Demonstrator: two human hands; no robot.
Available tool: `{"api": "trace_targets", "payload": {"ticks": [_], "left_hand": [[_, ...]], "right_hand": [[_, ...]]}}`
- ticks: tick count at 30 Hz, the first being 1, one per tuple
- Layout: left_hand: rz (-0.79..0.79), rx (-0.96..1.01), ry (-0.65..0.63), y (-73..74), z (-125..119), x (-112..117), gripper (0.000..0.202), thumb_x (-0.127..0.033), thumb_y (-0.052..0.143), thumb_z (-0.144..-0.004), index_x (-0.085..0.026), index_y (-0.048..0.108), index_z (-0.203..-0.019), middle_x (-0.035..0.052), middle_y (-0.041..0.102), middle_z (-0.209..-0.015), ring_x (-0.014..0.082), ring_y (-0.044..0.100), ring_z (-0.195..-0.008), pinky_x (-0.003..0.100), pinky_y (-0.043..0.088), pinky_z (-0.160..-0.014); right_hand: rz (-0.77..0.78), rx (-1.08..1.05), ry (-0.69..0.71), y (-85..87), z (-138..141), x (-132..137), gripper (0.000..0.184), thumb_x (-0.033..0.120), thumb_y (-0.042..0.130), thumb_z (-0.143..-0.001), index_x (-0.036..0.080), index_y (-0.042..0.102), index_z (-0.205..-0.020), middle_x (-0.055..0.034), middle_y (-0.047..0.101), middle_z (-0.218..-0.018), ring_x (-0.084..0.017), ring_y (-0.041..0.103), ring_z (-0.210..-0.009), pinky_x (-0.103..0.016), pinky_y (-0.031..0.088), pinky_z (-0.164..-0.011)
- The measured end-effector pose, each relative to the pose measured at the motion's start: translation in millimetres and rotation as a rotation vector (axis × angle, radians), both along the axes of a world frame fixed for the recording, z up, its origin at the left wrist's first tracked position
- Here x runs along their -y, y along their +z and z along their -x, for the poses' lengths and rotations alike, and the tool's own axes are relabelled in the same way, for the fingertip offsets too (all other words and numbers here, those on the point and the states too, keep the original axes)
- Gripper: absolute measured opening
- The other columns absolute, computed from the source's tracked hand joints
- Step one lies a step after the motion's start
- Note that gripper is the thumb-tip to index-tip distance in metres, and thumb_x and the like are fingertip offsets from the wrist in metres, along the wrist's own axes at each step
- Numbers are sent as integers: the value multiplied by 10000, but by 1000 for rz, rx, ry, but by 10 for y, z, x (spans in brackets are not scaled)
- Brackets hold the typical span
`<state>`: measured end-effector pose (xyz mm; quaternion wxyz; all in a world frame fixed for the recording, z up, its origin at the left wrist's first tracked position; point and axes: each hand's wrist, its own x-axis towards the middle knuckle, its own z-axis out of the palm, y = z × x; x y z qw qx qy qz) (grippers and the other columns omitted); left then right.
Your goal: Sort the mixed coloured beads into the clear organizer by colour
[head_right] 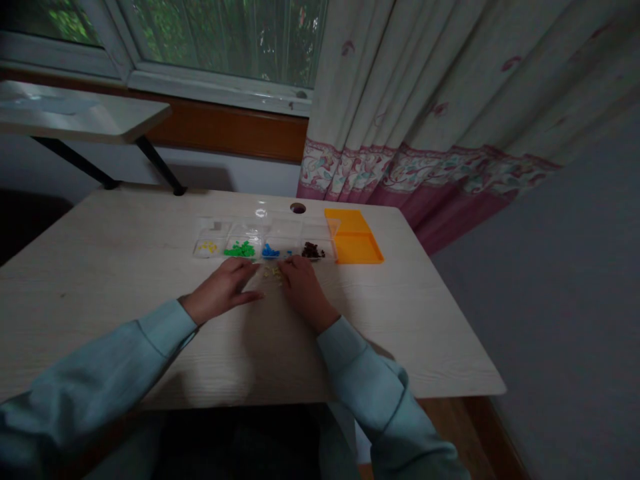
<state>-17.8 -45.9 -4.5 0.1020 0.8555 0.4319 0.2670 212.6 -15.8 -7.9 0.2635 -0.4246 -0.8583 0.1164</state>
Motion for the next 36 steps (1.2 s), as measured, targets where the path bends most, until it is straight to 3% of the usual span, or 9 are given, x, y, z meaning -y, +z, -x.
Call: {"api": "trace_targets", "payload": {"ticks": [4, 11, 20, 26, 29, 36], "left_hand": [[-2, 10, 49, -68, -131, -4, 511, -436, 685, -808, -149, 578, -1217, 134, 556, -1074, 277, 533, -1021, 441, 495, -902], [18, 39, 47, -176, -266, -52, 312, -354, 613, -871, -184, 625, -1132, 94, 550, -1033, 234, 543, -991, 399, 498, -891], [92, 157, 35, -91, -368, -52, 177, -239, 568, -893, -173, 644, -1038, 82, 577, -992, 202, 568, -934, 365, 515, -870], [138, 226, 5, -107, -308, -57, 203, -222, 547, -905, -180, 645, -1078, 85, 587, -996, 200, 569, -958, 372, 510, -881], [153, 257, -7, -90, -283, -50, 220, -220, 542, -910, -180, 634, -1105, 87, 586, -1001, 198, 566, -963, 370, 509, -880], [172, 220, -34, -50, -302, 15, 259, -266, 577, -894, -198, 608, -1142, 83, 539, -1066, 209, 544, -1018, 375, 496, -913]], "right_hand": [[-12, 42, 10, -22, 36, 5, 407, 59, 462, -846, 147, 638, -1202, -134, 577, -1085, -241, 489, -1033, -422, 428, -974], [105, -62, 163, 29, 21, 18, 407, 26, 465, -833, 201, 681, -1129, -94, 619, -1062, -206, 538, -1028, -409, 452, -946], [181, -152, 176, 93, -149, -76, 357, 24, 538, -776, 195, 708, -1039, -75, 693, -1008, -176, 629, -958, -361, 509, -891], [208, -109, 130, 143, -283, -132, 246, 67, 553, -803, 166, 719, -957, -63, 692, -905, -152, 626, -813, -287, 511, -728], [232, -56, 151, 145, -321, -120, 221, 89, 602, -793, 178, 722, -956, -39, 667, -854, -145, 604, -784, -287, 496, -737], [311, -35, 184, 153, -283, -58, 253, 144, 687, -775, 157, 698, -1027, -58, 591, -953, -130, 563, -770, -280, 491, -734]]}}
